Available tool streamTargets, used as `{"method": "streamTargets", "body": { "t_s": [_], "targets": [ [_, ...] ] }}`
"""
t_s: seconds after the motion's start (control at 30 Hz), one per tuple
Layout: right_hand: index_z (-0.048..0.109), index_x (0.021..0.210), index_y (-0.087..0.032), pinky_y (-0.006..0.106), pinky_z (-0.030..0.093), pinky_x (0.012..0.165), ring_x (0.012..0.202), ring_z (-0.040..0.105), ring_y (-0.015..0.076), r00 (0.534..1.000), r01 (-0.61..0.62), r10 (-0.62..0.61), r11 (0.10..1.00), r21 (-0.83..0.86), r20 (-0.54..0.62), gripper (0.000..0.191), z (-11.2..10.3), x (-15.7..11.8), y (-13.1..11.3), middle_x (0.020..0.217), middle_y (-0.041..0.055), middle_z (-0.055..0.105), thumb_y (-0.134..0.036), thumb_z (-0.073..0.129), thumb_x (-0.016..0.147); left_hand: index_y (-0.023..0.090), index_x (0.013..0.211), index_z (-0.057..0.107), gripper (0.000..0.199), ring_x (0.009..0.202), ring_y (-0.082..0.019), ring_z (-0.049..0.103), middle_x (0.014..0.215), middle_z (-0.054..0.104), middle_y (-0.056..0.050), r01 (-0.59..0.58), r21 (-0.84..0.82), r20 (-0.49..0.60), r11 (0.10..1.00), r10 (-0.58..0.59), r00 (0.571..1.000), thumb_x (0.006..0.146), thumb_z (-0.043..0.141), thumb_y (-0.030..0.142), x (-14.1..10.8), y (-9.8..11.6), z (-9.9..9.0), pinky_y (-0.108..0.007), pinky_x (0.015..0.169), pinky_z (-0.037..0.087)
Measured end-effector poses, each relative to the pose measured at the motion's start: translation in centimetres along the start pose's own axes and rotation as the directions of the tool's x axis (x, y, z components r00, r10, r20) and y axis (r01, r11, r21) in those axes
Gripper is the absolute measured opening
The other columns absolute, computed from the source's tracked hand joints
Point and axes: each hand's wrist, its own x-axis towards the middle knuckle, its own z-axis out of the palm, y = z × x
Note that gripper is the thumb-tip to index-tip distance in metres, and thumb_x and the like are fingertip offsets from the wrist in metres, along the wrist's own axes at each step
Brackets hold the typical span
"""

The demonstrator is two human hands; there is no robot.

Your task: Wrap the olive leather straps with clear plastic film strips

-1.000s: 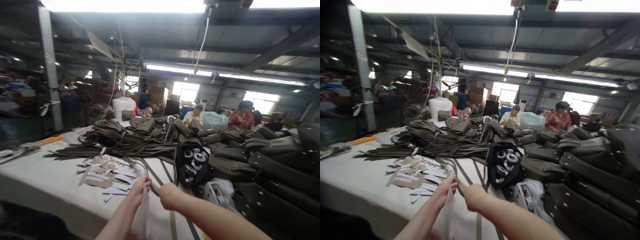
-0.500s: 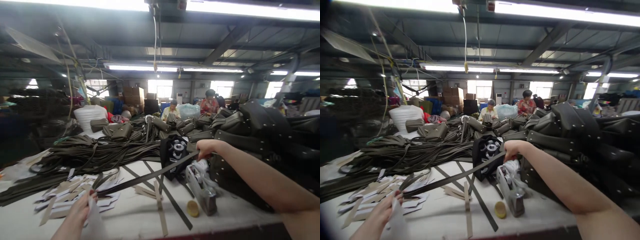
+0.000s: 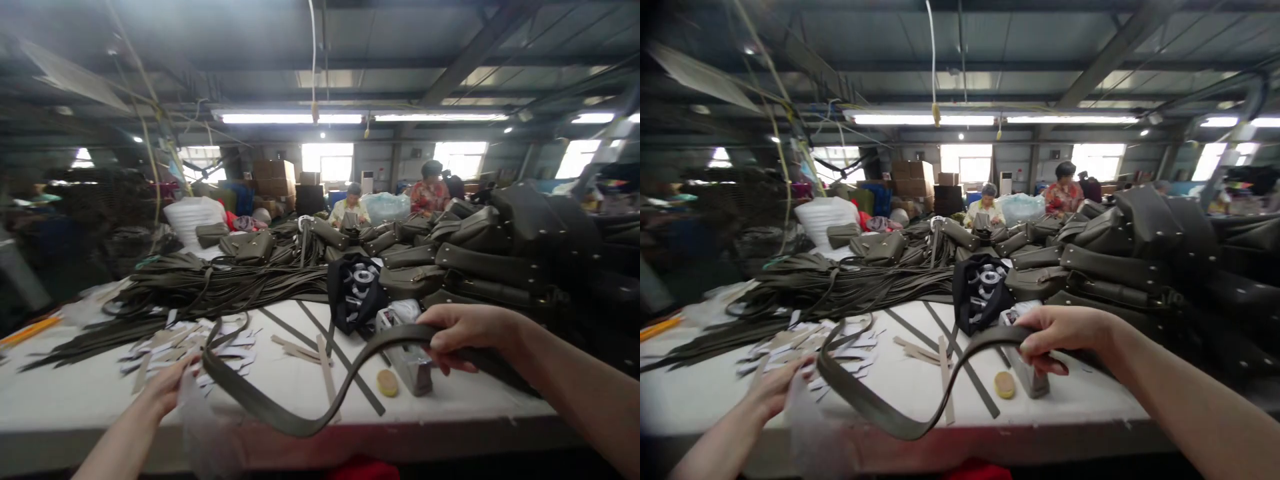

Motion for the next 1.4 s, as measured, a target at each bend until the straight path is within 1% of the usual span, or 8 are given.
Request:
{"method": "streamTargets", "body": {
  "t_s": [0.1,0.2,0.27,0.37,0.43,0.9,1.13,1.4],
  "targets": [
    [0.069,0.062,-0.025,0.036,0.045,0.065,0.051,0.053,0.0117,0.723,0.596,-0.447,0.789,0.149,-0.527,0.039,1.1,-0.4,-0.3,0.055,0.0006,0.058,-0.062,0.080,0.062,0.010,0.071,0.063,0.010,0.042,-0.011,0.053,0.056,0.063,-0.002,0.062,0.101,0.121,0.993,-0.074,0.990,0.081,0.061,0.009,-1.8,-1.8,-0.2,-0.019,0.044,0.045],
    [0.071,0.071,-0.037,0.036,0.042,0.063,0.064,0.054,0.0144,0.387,0.825,-0.435,0.558,0.095,-0.813,0.022,2.7,0.6,0.8,0.066,0.0027,0.058,-0.059,0.075,0.073,0.006,0.074,0.070,0.013,0.046,-0.011,0.052,0.060,0.065,-0.005,0.061,0.112,0.124,0.992,-0.075,0.989,0.081,0.065,0.016,-2.8,-3.1,-1.3,-0.018,0.045,0.041],
    [0.074,0.076,-0.036,0.035,0.037,0.051,0.059,0.051,0.0173,0.486,0.764,-0.446,0.635,0.118,-0.752,0.020,5.4,2.3,3.1,0.066,0.0066,0.055,-0.056,0.073,0.074,0.006,0.077,0.073,0.016,0.054,-0.013,0.055,0.069,0.069,-0.007,0.023,0.140,0.131,0.990,-0.042,0.991,0.078,0.069,0.022,-3.9,-3.6,-2.3,-0.018,0.048,0.040],
    [0.077,0.080,-0.027,0.032,0.037,0.046,0.052,0.054,0.0169,0.891,0.425,-0.316,0.834,0.351,-0.327,0.026,11.3,6.0,7.7,0.067,0.0094,0.062,-0.051,0.079,0.070,0.010,0.080,0.077,0.023,0.064,-0.016,0.055,0.072,0.070,-0.004,-0.130,0.301,0.217,0.945,0.065,0.974,0.078,0.070,0.032,-6.9,-4.3,-3.2,-0.020,0.055,0.040],
    [0.075,0.099,-0.026,0.030,0.042,0.052,0.054,0.056,0.0156,0.973,0.232,-0.195,0.828,0.510,-0.126,0.032,15.3,8.6,10.2,0.066,0.0057,0.064,-0.046,0.077,0.075,0.012,0.085,0.078,0.030,0.063,-0.015,0.052,0.069,0.066,-0.003,-0.215,0.349,0.299,0.912,0.109,0.948,0.080,0.066,0.039,-9.8,-5.0,-2.8,-0.021,0.057,0.038],
    [0.072,0.107,-0.020,0.031,0.052,0.069,0.070,0.065,0.0179,0.998,0.064,-0.015,0.611,0.789,-0.068,0.050,24.1,16.8,12.3,0.073,0.0018,0.071,-0.050,0.082,0.068,0.016,0.068,0.064,0.041,0.063,-0.016,0.049,0.068,0.059,-0.003,-0.410,0.202,0.587,0.889,0.225,0.778,0.090,0.054,0.048,-19.1,-11.1,5.9,-0.026,0.066,0.042],
    [0.075,0.101,-0.019,0.035,0.052,0.082,0.087,0.066,0.0216,0.992,0.101,-0.006,0.655,0.749,-0.128,0.045,22.2,16.1,12.9,0.091,0.0054,0.073,-0.050,0.081,0.069,0.020,0.069,0.069,0.036,0.074,-0.020,0.056,0.075,0.065,-0.005,-0.567,0.337,0.669,0.751,0.233,0.706,0.092,0.051,0.040,-18.9,-10.3,5.8,-0.027,0.074,0.042],
    [0.071,0.105,-0.014,0.018,0.035,0.046,0.047,0.045,0.0071,0.998,0.008,0.049,0.629,0.778,-0.050,0.043,21.4,16.4,13.3,0.055,-0.0048,0.054,-0.040,0.080,0.072,0.020,0.082,0.075,0.041,0.076,-0.019,0.060,0.082,0.068,-0.006,-0.686,0.364,0.794,0.630,0.174,0.582,0.098,0.040,0.036,-19.7,-10.0,5.2,-0.026,0.075,0.044]
  ]
}}
